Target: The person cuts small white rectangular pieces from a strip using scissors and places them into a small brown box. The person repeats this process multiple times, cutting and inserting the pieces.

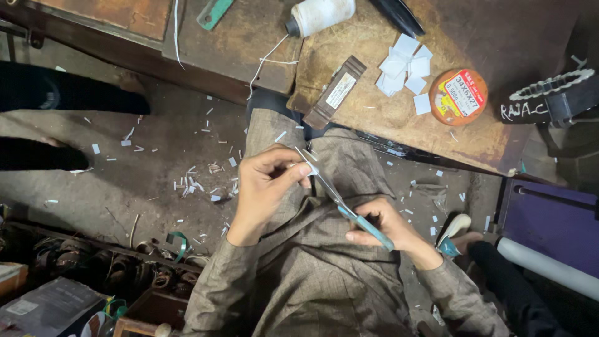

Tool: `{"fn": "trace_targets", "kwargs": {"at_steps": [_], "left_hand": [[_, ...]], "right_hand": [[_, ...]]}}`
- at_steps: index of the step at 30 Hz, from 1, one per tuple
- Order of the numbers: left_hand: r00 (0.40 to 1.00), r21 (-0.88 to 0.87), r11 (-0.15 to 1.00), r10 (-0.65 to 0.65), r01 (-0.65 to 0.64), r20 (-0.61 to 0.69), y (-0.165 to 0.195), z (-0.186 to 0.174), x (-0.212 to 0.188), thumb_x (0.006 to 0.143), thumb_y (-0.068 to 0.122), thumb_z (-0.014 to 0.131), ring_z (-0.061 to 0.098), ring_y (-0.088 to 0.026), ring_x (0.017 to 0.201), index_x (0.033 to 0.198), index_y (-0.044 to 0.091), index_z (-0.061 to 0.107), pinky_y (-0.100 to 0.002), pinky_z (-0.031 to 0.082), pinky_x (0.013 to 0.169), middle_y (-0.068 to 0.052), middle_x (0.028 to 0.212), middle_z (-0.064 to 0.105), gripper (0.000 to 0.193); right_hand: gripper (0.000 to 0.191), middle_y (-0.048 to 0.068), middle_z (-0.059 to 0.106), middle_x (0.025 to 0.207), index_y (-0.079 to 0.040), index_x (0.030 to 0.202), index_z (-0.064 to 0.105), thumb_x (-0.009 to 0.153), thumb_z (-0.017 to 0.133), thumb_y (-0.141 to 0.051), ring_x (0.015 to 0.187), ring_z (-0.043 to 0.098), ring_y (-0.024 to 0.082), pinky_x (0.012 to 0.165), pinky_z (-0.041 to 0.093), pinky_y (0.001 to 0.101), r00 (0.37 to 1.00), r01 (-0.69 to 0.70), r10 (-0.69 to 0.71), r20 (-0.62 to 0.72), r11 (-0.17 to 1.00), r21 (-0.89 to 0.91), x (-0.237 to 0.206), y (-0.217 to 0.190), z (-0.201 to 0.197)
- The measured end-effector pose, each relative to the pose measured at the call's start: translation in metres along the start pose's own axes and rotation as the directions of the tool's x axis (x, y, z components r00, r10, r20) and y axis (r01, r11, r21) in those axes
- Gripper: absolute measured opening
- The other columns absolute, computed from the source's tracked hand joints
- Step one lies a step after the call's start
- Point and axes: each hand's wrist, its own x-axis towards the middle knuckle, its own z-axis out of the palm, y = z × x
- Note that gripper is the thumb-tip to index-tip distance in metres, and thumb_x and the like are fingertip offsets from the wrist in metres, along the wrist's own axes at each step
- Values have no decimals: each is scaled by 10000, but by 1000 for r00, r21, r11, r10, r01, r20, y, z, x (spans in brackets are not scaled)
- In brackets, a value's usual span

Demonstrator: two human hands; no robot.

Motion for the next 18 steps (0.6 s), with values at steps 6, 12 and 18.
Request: {"fn": "trace_targets", "kwargs": {"at_steps": [6,12,18], "left_hand": [[1000,-5,1000,-21,21,-15,-6,-1,0,933,-34,741,694,-133,736,996,-75,721,-270,572,670,-91,893,702,78],[999,-63,998,-6,2,-53,-10,0,1,931,-36,736,707,-146,762,1021,-69,708,-281,592,702,-102,917,709,99],[999,12,999,36,-36,-3,-5,-3,-1,934,-32,735,708,-153,768,1000,-71,713,-275,585,692,-103,945,704,80]], "right_hand": [[239,-3,645,533,-8,768,732,783,857,-212,444,584,75,431,442,258,964,-267,262,51,957,111,3,-4,3],[253,-26,661,754,6,969,714,856,851,-175,648,566,31,542,433,219,994,-64,41,106,972,224,0,-9,3],[226,-1,650,560,5,813,743,835,859,-187,449,577,57,421,434,234,989,-146,141,51,981,125,2,3,4]]}}
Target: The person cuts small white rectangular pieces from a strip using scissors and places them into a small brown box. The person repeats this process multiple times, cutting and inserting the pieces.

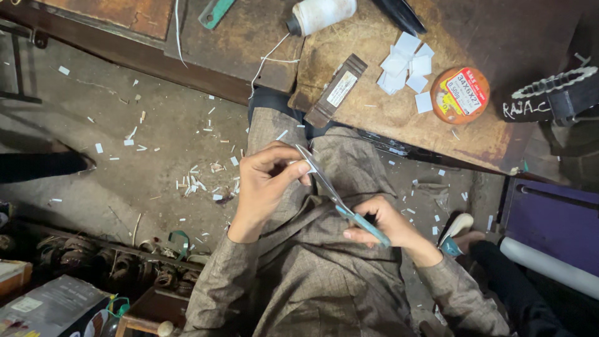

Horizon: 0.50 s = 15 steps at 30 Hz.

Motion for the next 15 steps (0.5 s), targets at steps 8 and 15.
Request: {"fn": "trace_targets", "kwargs": {"at_steps": [8,15], "left_hand": [[963,64,998,46,-30,-266,18,-13,2,872,-51,725,740,-181,771,1044,-44,721,-298,624,717,-130,951,743,173],[913,286,882,405,-375,-51,34,-10,-3,876,-67,748,727,-210,994,992,22,728,-313,620,870,-122,1081,703,148]], "right_hand": [[338,75,706,723,-8,857,749,745,917,-279,656,666,198,596,518,304,997,79,-72,31,932,-354,1,-22,-3],[364,160,722,967,32,1008,711,724,824,-165,869,723,323,749,573,361,848,383,-529,-11,629,-677,4,-93,16]]}}
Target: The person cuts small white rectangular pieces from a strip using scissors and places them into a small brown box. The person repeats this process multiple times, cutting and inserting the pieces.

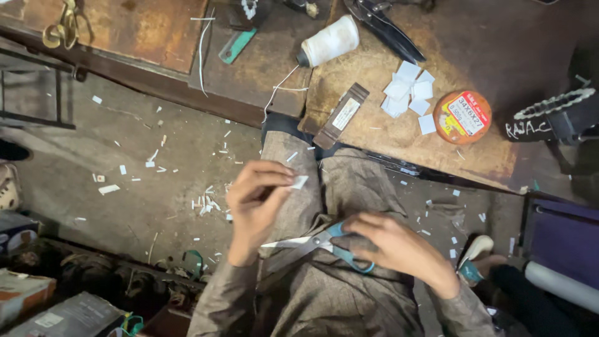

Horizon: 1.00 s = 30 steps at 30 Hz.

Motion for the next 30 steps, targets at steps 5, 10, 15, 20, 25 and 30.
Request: {"fn": "trace_targets", "kwargs": {"at_steps": [5,10,15,20,25,30], "left_hand": [[997,234,970,70,-74,25,-6,45,-21,831,-34,778,750,-235,945,965,29,736,-328,591,847,-105,1000,762,154],[976,402,896,214,-187,-25,-15,57,-19,861,64,801,748,-286,969,977,57,719,-364,589,868,-100,1020,759,142],[995,284,954,98,-100,20,-13,40,-28,978,119,790,709,-194,970,1085,61,747,-276,594,890,-77,1069,740,129],[998,231,972,-44,53,-42,-22,43,-34,991,162,823,730,-151,898,1070,36,755,-253,584,837,-88,1006,751,164],[993,62,992,-112,109,42,-42,49,-35,1054,143,750,719,-143,963,1145,18,733,-266,580,904,-109,1061,745,155],[995,79,996,-40,34,86,-56,55,-39,1087,117,674,660,-183,1030,1163,-10,658,-312,555,960,-138,1116,712,148]], "right_hand": [[135,98,727,1006,-9,981,705,871,781,-18,927,738,253,804,580,339,805,-172,123,-580,985,-31,18,-31,1],[219,137,719,1076,-20,1043,734,833,789,-53,1001,713,287,859,564,355,786,-221,20,-618,942,-251,38,-25,15],[106,112,714,972,-37,1047,724,974,751,-110,877,724,219,841,577,297,784,-95,-5,-621,987,-128,71,30,36],[170,118,696,757,-18,928,711,956,725,-185,686,711,179,739,585,288,824,67,37,-565,984,162,88,61,40],[220,111,681,716,-25,884,710,931,719,-240,695,679,177,785,559,298,806,106,-58,-589,993,47,89,48,30],[207,131,700,723,-1,857,711,950,722,-185,687,694,187,760,573,314,826,28,91,-556,979,202,90,20,26]]}}
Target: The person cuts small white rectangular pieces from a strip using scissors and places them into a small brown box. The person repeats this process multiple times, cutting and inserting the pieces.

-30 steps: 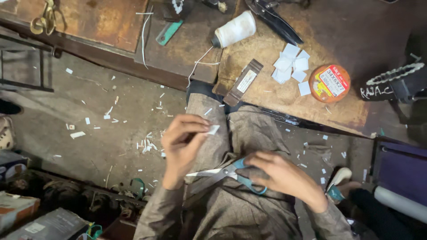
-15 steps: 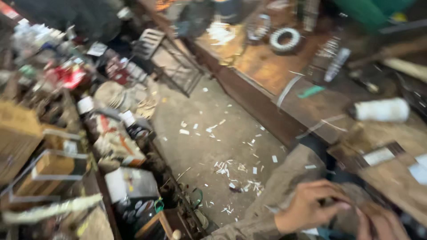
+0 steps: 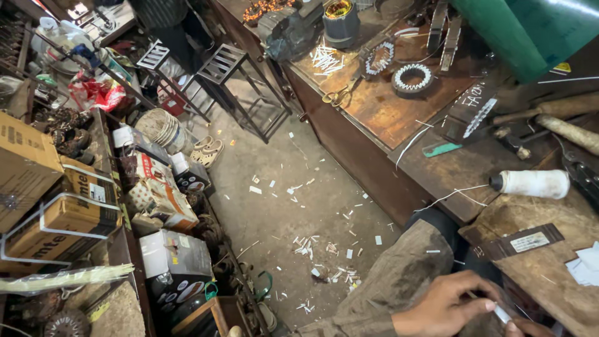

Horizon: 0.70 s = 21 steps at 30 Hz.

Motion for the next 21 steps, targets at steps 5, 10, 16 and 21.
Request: {"fn": "trace_targets", "kwargs": {"at_steps": [5,10,16,21], "left_hand": [[1000,-15,1000,-5,5,-8,1,7,-4,1119,87,620,659,-135,1003,1107,-23,555,-311,538,927,-118,1025,676,129],[956,-262,920,-288,290,47,5,7,-2,1044,30,593,562,-68,655,1066,-11,539,-257,450,570,-50,840,629,72],[902,-311,848,-418,429,104,-2,9,6,1005,15,614,522,-51,608,1009,5,572,-237,405,483,-17,810,613,44],[923,-156,915,-348,373,163,-14,20,16,1025,71,640,528,-59,672,929,11,582,-245,420,553,-31,739,613,127]], "right_hand": [[197,149,718,687,27,809,719,936,727,-123,647,710,202,710,592,340,934,-352,346,84,934,60,-5,-15,-3],[177,144,700,682,13,869,716,984,748,-119,623,665,216,695,557,318,971,-237,237,-26,971,6,-15,-7,4],[423,161,726,1012,-28,1065,743,679,845,-167,894,710,269,924,560,361,979,195,-204,22,890,-413,-23,3,1],[418,131,726,1022,-39,1087,720,734,865,-211,958,711,296,934,567,377,891,421,-454,18,810,-409,-13,5,-10]]}}
